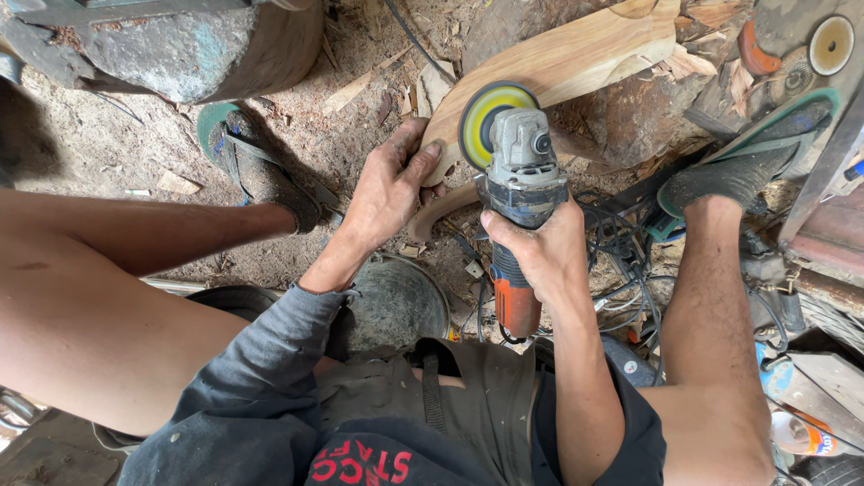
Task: The person uses an angle grinder with a sanding disc to smooth and shape a curved wooden piece, then switches to a belt sander to refine the edges. The person holds the wood with both hands, rotating it to access different surfaces while seated on the floor.
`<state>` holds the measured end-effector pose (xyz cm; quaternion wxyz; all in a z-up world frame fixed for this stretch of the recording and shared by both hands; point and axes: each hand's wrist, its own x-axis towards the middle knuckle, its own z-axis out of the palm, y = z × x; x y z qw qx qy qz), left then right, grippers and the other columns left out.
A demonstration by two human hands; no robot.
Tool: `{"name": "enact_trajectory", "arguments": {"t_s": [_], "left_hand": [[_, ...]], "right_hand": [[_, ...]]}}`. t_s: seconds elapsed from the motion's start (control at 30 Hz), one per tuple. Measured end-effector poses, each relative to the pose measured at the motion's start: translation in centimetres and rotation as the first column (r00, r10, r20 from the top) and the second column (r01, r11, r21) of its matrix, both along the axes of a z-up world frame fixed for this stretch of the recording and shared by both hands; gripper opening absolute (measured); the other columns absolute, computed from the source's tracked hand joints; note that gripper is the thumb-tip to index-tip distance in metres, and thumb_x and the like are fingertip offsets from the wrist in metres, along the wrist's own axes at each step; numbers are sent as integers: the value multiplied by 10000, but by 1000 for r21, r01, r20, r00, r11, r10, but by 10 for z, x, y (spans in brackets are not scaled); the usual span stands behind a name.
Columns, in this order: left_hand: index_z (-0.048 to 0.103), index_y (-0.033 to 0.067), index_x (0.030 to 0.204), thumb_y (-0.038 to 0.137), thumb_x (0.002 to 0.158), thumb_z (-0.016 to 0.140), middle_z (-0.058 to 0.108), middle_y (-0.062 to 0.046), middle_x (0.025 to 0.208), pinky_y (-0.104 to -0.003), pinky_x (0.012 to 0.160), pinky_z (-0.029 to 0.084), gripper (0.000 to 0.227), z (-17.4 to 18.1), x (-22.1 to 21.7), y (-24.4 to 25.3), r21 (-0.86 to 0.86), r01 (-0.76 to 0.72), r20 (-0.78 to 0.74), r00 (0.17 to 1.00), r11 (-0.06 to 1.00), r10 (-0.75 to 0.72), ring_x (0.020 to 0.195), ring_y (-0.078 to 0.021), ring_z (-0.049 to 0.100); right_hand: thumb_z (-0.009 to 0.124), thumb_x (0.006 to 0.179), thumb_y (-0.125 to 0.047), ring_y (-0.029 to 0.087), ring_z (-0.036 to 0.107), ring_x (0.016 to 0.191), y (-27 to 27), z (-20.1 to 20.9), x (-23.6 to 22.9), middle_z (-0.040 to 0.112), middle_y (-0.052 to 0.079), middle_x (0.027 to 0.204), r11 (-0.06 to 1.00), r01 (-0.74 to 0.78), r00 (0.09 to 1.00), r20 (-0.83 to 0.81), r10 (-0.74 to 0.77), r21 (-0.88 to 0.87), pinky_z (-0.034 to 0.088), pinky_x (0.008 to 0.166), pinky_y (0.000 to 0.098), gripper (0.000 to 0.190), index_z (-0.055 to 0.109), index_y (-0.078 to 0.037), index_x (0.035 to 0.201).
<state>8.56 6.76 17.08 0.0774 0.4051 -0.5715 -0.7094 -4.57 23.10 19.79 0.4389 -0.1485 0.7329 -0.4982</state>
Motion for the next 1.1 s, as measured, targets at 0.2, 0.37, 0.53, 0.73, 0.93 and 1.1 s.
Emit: {"name": "enact_trajectory", "arguments": {"t_s": [0.2,0.37,0.53,0.73,0.93,1.1], "left_hand": [[578,4,1315,198,1068,527,667,-41,892,-234,581,530,318,3,0,-1,-26,31,28,999,999,-30,680,-73,649],[575,8,1310,202,1059,522,677,-42,894,-239,561,520,321,7,-2,-1,-2,12,45,999,1000,-12,666,-81,650],[589,1,1303,203,1064,525,671,-48,883,-244,571,524,319,8,-2,-1,-7,18,45,999,1000,-17,669,-86,645],[576,9,1333,207,1064,533,681,-48,905,-248,607,541,337,4,-1,0,-44,26,33,999,999,-25,701,-85,654],[582,-2,1313,203,1069,538,677,-56,910,-260,623,554,322,6,0,1,-30,23,17,1000,999,-22,705,-90,646],[580,6,1302,205,1059,524,686,-53,878,-266,600,535,319,8,2,0,-71,46,63,997,996,-42,689,-90,655]], "right_hand": [[804,768,-98,117,672,667,4,-3,-4,724,58,806,999,37,999,20,-37,2,552,628,274,260,713,-3,993],[816,767,-89,140,677,648,9,-4,-11,713,65,828,989,145,987,81,-141,-42,570,596,294,267,693,-6,989],[806,758,-104,130,678,664,6,-3,-8,721,62,833,997,74,996,55,-72,-27,559,618,283,281,708,-4,1003],[806,750,-123,99,663,740,0,2,-2,731,33,877,1000,12,1000,-18,-13,-26,554,682,266,317,706,-8,1027],[806,753,-113,111,672,701,2,0,-3,730,48,851,1000,15,1000,-4,-15,-9,555,653,272,306,702,-6,1020],[813,764,-92,145,680,623,7,-6,-11,716,72,807,991,131,987,99,-130,-1,565,581,295,264,695,3,980]]}}
